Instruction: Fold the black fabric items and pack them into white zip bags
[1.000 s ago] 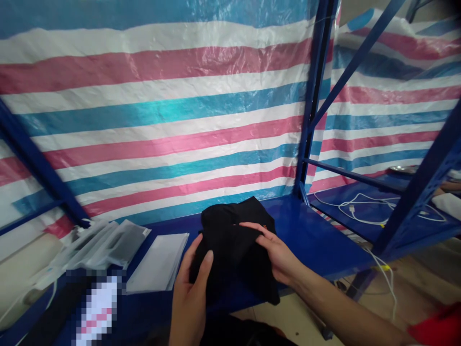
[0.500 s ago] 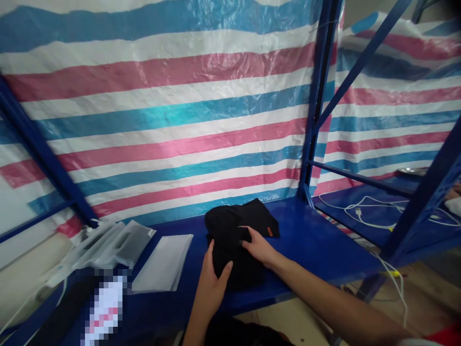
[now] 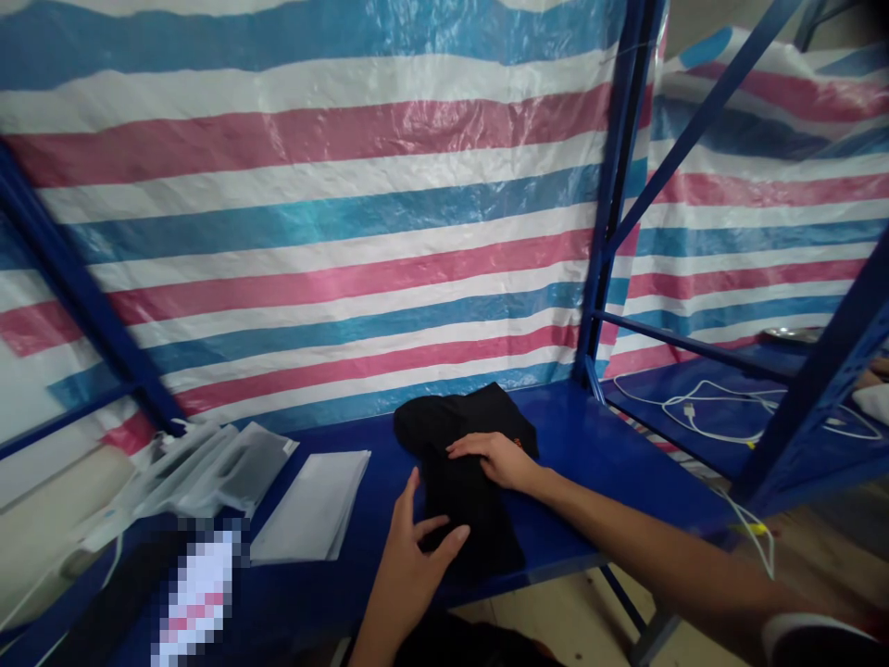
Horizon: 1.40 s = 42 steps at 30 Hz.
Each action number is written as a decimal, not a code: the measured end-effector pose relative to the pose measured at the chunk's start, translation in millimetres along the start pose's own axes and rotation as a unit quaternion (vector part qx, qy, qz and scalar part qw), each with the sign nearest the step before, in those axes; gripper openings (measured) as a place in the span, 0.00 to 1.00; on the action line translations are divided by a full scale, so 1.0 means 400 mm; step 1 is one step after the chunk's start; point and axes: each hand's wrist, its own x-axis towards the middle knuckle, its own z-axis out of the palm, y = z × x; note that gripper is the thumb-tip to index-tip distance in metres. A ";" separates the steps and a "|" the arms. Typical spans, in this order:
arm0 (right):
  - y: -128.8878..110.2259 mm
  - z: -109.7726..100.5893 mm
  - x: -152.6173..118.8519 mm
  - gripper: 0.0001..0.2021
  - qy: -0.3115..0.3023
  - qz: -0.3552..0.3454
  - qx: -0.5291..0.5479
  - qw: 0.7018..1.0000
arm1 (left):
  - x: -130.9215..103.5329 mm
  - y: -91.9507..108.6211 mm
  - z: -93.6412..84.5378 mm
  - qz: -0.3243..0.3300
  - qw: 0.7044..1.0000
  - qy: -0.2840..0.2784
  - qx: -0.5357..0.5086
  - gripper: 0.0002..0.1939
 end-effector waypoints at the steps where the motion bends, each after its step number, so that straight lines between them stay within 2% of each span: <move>1: 0.005 0.003 -0.003 0.36 -0.006 -0.003 -0.004 1.000 | -0.006 -0.001 0.002 0.010 1.000 0.004 0.026 0.49; 4: 0.012 0.018 -0.013 0.37 -0.030 -0.020 -0.026 0.999 | -0.021 -0.001 0.014 0.055 0.990 0.038 0.127 0.38; 6: 0.015 0.024 -0.015 0.36 -0.043 -0.031 -0.039 0.998 | -0.027 0.002 0.018 0.118 0.964 0.079 0.223 0.32; 7: 0.015 0.024 -0.015 0.36 -0.052 -0.036 -0.047 0.997 | -0.028 0.003 0.016 0.163 0.943 0.091 0.277 0.29; 8: 0.014 0.021 -0.013 0.36 -0.066 -0.043 -0.056 0.995 | -0.029 0.004 0.013 0.212 0.917 0.086 0.327 0.27; 10: 0.002 0.006 -0.010 0.38 -0.110 -0.054 -0.081 0.989 | -0.029 -0.001 0.001 0.295 0.869 0.029 0.396 0.23; 12: -0.027 -0.020 -0.013 0.41 -0.143 -0.048 -0.116 0.982 | -0.032 -0.015 -0.011 0.324 0.845 -0.043 0.423 0.23; 13: -0.048 -0.034 -0.018 0.43 -0.149 -0.039 -0.130 0.979 | -0.035 -0.025 -0.017 0.321 0.842 -0.068 0.428 0.25; 15: -0.099 -0.059 -0.037 0.44 -0.148 -0.029 -0.136 0.979 | -0.046 -0.046 -0.023 0.304 0.843 -0.095 0.434 0.37; 16: -0.127 -0.068 -0.051 0.43 -0.150 -0.036 -0.125 0.980 | -0.053 -0.056 -0.025 0.295 0.842 -0.103 0.439 0.43; 18: -0.175 -0.074 -0.084 0.37 -0.160 -0.058 -0.083 0.982 | -0.067 -0.070 -0.027 0.282 0.839 -0.111 0.453 0.48; 20: -0.207 -0.066 -0.121 0.35 -0.168 -0.068 -0.039 0.983 | -0.080 -0.076 -0.031 0.271 0.833 -0.113 0.468 0.47; 24: -0.214 -0.035 -0.180 0.48 -0.184 -0.056 0.009 0.981 | -0.089 -0.067 -0.051 0.288 0.824 -0.141 0.467 0.42; 26: -0.204 -0.028 -0.193 0.44 -0.196 -0.048 0.014 0.979 | -0.086 -0.052 -0.058 0.293 0.833 -0.140 0.447 0.35; 29: -0.195 -0.032 -0.188 0.36 -0.194 -0.034 0.018 0.980 | -0.070 -0.007 -0.064 0.299 0.848 -0.104 0.426 0.22; 32: -0.195 -0.044 -0.164 0.30 -0.183 -0.028 0.003 0.983 | -0.043 0.049 -0.074 0.336 0.830 -0.071 0.438 0.12; 34: -0.195 -0.050 -0.145 0.27 -0.179 -0.033 -0.024 0.983 | -0.019 0.075 -0.085 0.353 0.819 -0.078 0.446 0.13; 38: -0.189 -0.050 -0.115 0.25 -0.184 -0.064 -0.052 0.979 | 0.020 0.073 -0.110 0.340 0.819 -0.115 0.447 0.33; 40: -0.189 -0.049 -0.104 0.24 -0.188 -0.070 -0.040 0.979 | 0.025 0.056 -0.116 0.326 0.821 -0.125 0.451 0.30; 42: -0.191 -0.050 -0.096 0.23 -0.182 -0.057 -0.023 0.981 | 0.023 0.040 -0.115 0.309 0.830 -0.113 0.451 0.21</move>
